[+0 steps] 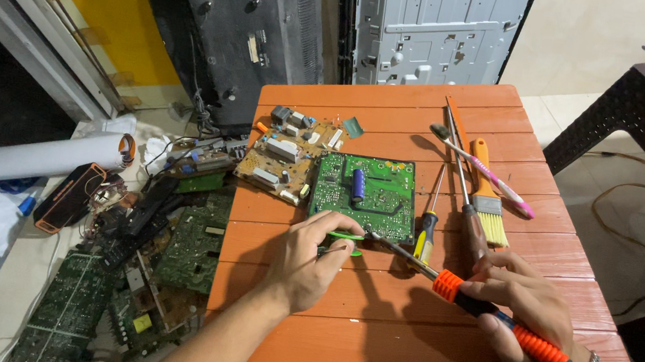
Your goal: The person solders a green circuit board using a soldering iron and solder wire. They hold the board steady with one hand while applying solder to various points on the board with the other hand.
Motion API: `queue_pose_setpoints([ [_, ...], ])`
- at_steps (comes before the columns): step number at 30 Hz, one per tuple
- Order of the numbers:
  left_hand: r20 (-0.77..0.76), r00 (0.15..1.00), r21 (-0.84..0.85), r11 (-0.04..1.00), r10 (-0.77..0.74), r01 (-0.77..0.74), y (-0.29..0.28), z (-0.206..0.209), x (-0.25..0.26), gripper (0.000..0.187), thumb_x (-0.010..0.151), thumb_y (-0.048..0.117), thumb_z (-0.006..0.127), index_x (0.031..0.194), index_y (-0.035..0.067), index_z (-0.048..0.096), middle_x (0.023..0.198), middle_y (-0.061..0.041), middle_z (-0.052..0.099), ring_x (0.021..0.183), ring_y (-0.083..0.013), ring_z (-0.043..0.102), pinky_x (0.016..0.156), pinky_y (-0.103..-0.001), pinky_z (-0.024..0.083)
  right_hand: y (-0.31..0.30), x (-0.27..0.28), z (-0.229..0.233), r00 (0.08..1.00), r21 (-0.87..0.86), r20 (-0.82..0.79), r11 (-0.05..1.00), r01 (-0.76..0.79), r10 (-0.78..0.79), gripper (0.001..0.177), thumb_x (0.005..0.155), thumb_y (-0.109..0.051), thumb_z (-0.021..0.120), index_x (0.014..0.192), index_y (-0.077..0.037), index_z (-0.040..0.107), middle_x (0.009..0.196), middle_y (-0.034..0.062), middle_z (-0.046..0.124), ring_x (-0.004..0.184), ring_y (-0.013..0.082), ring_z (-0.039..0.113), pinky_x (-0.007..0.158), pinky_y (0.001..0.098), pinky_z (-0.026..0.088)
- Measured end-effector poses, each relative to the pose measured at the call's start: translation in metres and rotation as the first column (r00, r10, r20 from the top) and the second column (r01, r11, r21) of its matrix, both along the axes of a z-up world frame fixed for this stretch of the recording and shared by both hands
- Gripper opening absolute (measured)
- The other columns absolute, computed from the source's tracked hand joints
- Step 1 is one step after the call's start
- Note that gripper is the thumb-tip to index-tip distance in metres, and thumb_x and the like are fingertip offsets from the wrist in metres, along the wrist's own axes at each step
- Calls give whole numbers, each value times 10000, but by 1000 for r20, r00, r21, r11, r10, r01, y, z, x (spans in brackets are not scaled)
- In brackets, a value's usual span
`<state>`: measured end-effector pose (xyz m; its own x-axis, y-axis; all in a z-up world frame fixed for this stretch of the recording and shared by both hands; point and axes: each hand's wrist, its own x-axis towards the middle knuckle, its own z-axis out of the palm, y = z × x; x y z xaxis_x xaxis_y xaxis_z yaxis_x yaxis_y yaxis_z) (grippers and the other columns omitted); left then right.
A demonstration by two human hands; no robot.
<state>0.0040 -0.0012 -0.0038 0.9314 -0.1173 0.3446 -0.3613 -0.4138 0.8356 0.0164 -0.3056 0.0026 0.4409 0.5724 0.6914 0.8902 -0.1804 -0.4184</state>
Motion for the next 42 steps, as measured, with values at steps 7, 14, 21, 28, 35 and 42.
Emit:
queue_pose_setpoints([
  [7,37,999,-10,1000,-5,5,0,1,-1,295,896,272,493,1005,109,712,988,-70,721,883,-194,687,794,-328,531,5,-3,7,1000,22,2,1000,21,-21,339,985,-318,454,1005,-50,661,788,104,646,727,303,602,825,452,538],
  [14,1,1000,21,1000,9,-9,0,3,-1,264,879,260,512,998,132,709,984,-48,719,888,-188,676,799,-326,522,6,-2,9,999,51,29,999,-18,16,349,983,-297,445,989,-15,651,759,107,632,667,274,593,835,456,537],
  [21,-52,999,34,999,11,-9,-1,6,-1,272,851,269,522,1007,144,707,986,-49,714,895,-195,669,786,-341,515,4,-3,5,1000,1,13,1000,8,-8,354,986,-319,442,1009,-33,651,756,102,630,687,291,586,848,463,538],
  [28,-30,1000,35,999,5,-4,-3,3,1,254,848,222,528,1001,128,708,970,-53,715,874,-189,661,763,-344,528,6,-3,7,1000,11,24,1000,-5,5,330,980,-304,455,999,-35,646,740,94,621,686,286,606,834,462,553],
  [35,-9,1000,39,999,-7,7,-5,0,4,227,851,204,560,1011,135,706,965,-48,697,858,-198,656,774,-338,510,7,-1,5,995,17,88,999,-39,38,315,958,-275,482,948,-6,644,726,114,611,640,293,582,770,440,539],
  [42,-30,999,86,996,13,-11,-6,1,4,235,871,249,544,1014,148,701,972,-47,708,844,-214,670,755,-374,526,9,-1,6,989,-13,140,999,-37,38,323,947,-255,459,922,0,656,715,111,624,608,300,577,755,448,543],
])
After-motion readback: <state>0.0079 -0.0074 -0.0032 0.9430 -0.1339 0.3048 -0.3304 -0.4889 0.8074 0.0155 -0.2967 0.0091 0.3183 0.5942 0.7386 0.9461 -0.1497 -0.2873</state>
